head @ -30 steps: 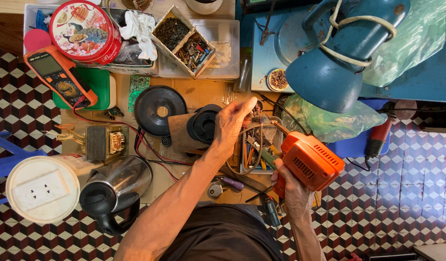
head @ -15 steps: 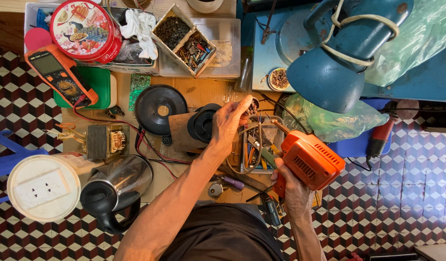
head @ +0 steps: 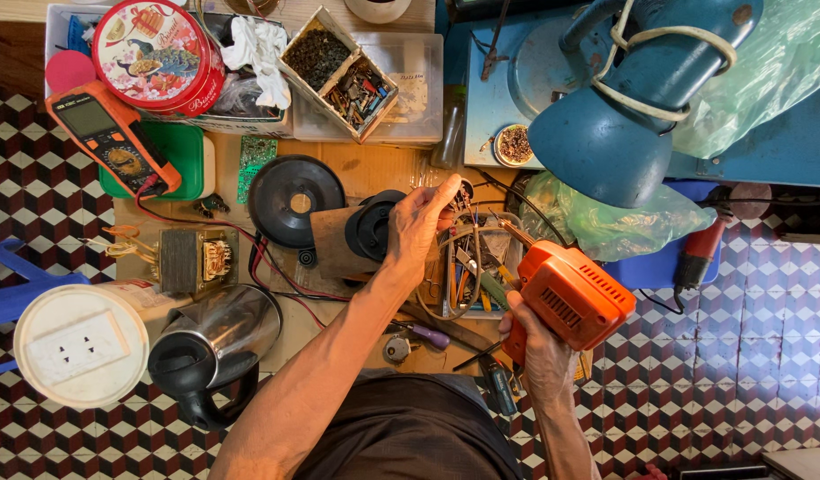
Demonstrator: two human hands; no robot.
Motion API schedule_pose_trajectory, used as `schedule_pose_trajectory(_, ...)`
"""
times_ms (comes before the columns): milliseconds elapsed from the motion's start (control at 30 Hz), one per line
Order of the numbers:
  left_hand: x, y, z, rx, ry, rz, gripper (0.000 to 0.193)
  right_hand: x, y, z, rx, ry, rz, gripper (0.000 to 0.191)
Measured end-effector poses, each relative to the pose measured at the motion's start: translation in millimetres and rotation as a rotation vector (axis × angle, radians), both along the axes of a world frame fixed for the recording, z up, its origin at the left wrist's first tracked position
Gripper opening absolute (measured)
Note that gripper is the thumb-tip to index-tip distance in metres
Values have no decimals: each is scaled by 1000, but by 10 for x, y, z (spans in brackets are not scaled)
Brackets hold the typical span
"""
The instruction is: The person repairs a small electrical component at a cluttered workbench. They hold the component and its wires with one hand while using a hot air gun and a soldering iron to heat and solder the wire connections, repositioning the part and wires between heating passes.
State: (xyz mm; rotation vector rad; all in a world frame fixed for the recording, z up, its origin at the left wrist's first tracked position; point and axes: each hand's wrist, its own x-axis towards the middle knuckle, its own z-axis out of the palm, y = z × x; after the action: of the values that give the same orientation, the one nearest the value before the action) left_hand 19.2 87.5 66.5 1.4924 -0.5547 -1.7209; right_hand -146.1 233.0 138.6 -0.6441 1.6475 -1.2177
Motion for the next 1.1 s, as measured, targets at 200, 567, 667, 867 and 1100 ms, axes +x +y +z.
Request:
schedule_pose_trajectory(200, -14, -15, 32, 17, 8, -5, 63, -19, -14, -14, 29, 12, 9, 28)
schedule_pose_trajectory(567, -269, -318, -337, 9, 86, -1, 45, -862, 152, -308, -74, 1021, -84, 17)
schedule_pose_trajectory(667, -284, -368, -430, 26, 75, -15, 46, -1507, -53, -326, 179, 972, -370, 19)
schedule_pose_trajectory(867, -308, -343, -403, 70, 63, -36, 50, -2500, -850, -103, 235, 1101, -464, 57)
schedule_pose_trajectory(1100, -305, -358, -306, 122, 52, -1, 55, -3360, -1846, -359, 480, 1168, -355, 65)
